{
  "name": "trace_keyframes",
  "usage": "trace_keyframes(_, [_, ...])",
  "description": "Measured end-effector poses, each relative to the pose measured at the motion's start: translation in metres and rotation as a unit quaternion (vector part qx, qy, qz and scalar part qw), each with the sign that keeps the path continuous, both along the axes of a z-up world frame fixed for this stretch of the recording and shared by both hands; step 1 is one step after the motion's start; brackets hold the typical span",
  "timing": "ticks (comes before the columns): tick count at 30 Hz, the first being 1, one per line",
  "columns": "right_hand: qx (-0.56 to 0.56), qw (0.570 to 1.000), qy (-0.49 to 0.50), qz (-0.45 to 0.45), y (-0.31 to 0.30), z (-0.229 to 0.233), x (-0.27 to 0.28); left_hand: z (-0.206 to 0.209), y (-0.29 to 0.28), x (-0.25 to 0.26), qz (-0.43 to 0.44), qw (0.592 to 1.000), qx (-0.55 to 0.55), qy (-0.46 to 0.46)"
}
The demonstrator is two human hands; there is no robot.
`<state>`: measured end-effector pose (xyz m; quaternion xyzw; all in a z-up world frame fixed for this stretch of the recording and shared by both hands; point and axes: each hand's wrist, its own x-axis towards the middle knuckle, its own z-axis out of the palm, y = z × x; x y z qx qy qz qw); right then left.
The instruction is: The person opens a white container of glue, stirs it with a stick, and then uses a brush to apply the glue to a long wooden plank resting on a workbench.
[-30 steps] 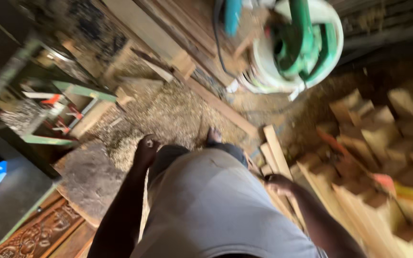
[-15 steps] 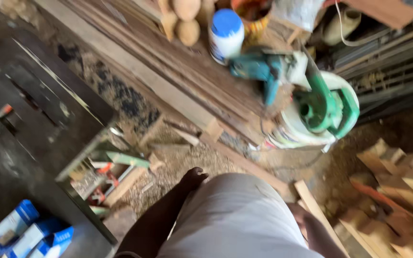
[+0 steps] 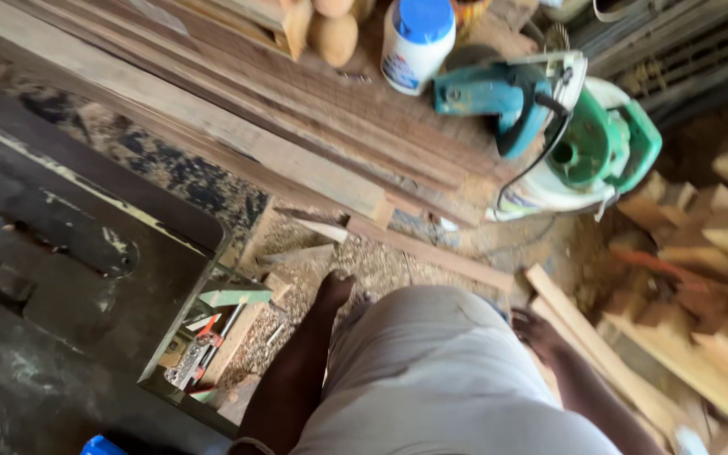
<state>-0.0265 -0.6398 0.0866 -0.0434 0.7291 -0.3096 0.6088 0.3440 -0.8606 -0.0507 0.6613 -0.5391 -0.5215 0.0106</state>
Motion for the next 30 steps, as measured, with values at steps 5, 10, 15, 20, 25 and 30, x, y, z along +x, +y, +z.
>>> trace_keyframes(5, [-0.053, 0.997, 0.025, -0.059, -0.005, -0.003, 0.014, 0.013, -0.020, -0.016, 0.087, 0.983, -0.066, 0.146])
trace_keyframes(10, [0.068, 0.978, 0.195, 0.025, 0.018, -0.004, 0.023, 0.107, -0.095, -0.061, 0.171, 0.891, -0.175, 0.383])
trace_keyframes(15, [0.019, 0.962, 0.253, 0.104, 0.028, 0.000, 0.012, 0.244, -0.179, -0.134, 0.006, 0.815, -0.434, 0.383])
trace_keyframes(20, [-0.058, 0.966, 0.228, 0.105, 0.050, -0.014, -0.032, 0.336, -0.240, -0.214, -0.149, 0.835, -0.527, 0.055])
trace_keyframes(25, [0.019, 0.677, 0.582, 0.450, 0.093, -0.020, -0.059, 0.352, -0.278, -0.232, -0.232, 0.854, -0.457, -0.088])
trace_keyframes(30, [0.148, 0.863, 0.392, 0.283, 0.104, 0.004, -0.067, 0.329, -0.300, -0.235, -0.241, 0.803, -0.537, -0.091])
